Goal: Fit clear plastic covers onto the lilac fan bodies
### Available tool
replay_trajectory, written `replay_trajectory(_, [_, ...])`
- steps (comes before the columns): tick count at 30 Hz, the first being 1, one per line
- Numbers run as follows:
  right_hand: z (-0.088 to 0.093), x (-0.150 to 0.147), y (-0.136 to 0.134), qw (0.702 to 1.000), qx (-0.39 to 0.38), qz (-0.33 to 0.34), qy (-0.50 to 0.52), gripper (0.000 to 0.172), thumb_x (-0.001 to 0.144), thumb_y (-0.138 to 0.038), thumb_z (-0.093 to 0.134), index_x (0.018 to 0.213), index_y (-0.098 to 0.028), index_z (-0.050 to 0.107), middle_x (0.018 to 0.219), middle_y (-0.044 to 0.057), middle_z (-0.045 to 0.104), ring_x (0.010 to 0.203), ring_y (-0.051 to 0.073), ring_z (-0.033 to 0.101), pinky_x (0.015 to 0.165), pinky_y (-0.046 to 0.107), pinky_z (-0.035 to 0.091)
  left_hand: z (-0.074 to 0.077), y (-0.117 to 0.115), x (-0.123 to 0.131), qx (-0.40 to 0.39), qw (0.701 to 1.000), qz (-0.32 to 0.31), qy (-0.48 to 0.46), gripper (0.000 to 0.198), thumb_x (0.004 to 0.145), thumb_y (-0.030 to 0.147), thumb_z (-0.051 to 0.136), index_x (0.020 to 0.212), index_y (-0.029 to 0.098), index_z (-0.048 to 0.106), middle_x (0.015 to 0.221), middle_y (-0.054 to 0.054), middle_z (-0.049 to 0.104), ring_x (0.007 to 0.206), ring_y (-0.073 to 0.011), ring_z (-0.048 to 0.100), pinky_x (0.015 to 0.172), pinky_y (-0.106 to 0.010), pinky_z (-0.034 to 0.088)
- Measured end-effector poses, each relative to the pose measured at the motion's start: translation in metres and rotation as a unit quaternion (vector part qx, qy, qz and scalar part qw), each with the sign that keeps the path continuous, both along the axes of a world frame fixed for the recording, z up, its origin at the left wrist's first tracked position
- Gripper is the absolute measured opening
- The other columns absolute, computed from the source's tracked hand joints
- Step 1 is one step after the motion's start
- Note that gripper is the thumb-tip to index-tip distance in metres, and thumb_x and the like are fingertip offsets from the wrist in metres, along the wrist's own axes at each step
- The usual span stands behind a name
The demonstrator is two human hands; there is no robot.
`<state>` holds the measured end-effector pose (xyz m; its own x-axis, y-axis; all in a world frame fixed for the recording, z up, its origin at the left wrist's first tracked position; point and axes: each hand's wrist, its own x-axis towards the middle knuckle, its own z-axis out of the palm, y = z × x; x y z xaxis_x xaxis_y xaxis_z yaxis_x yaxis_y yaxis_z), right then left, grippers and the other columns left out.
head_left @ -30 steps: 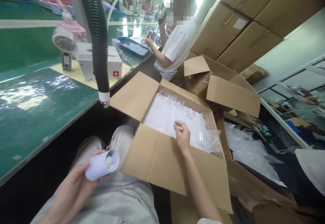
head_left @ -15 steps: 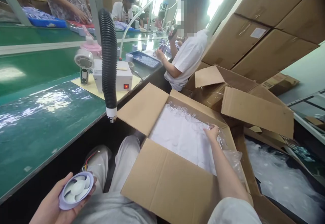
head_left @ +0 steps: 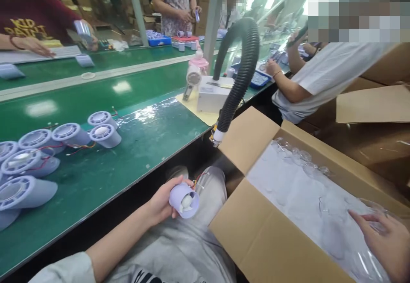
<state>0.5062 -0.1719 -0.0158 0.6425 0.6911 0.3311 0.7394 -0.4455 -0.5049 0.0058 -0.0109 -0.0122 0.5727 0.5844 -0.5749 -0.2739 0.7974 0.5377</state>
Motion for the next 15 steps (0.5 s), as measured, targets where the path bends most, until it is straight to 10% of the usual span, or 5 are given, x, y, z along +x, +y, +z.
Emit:
replay_trajectory(3, [0.020,-0.107,0.025,0.980,-0.049,0.191,0.034,0.032,0.082,-0.048,0.062,0.106,-0.027,0.062,0.118,0.020,0.064,0.093,0.035,0.066,0.071,0.050,0.054,0.003,0.004,0.000,0.082,0.994,-0.066,0.035,0.035,0.079,0.046,0.064,0.093,0.014,0.062,0.080,-0.002,0.062,0.046,-0.0079,0.054,0.027,-0.014,0.034])
replay_trajectory(7, [0.030,-0.248,0.060,0.875,-0.094,0.475,-0.013,0.048,0.090,-0.028,0.057,0.137,-0.031,0.050,0.132,0.010,0.057,0.113,0.029,0.060,0.088,0.044,0.057,0.014,0.007,0.000,0.268,0.929,-0.191,0.166,0.025,0.082,0.040,0.059,0.092,0.016,0.062,0.084,-0.002,0.060,0.059,-0.0091,0.052,0.041,-0.016,0.037])
replay_trajectory(11, [0.027,-0.305,0.087,0.866,-0.073,0.483,-0.107,0.053,0.082,-0.011,0.062,0.133,-0.026,0.058,0.136,0.015,0.051,0.112,0.034,0.054,0.084,0.049,0.057,0.027,0.003,-0.005,0.536,0.763,-0.222,0.285,0.016,0.087,0.031,0.057,0.093,0.019,0.066,0.098,-0.003,0.059,0.092,-0.0168,0.057,0.084,-0.030,0.047])
replay_trajectory(15, [0.024,-0.310,0.104,0.858,-0.083,0.493,-0.122,0.040,0.076,-0.003,0.064,0.112,-0.021,0.070,0.141,0.016,0.046,0.111,0.035,0.052,0.080,0.047,0.058,0.030,-0.002,-0.010,0.589,0.689,-0.243,0.345,0.018,0.090,0.033,0.053,0.099,0.022,0.065,0.107,-0.004,0.058,0.093,-0.0178,0.058,0.085,-0.032,0.046])
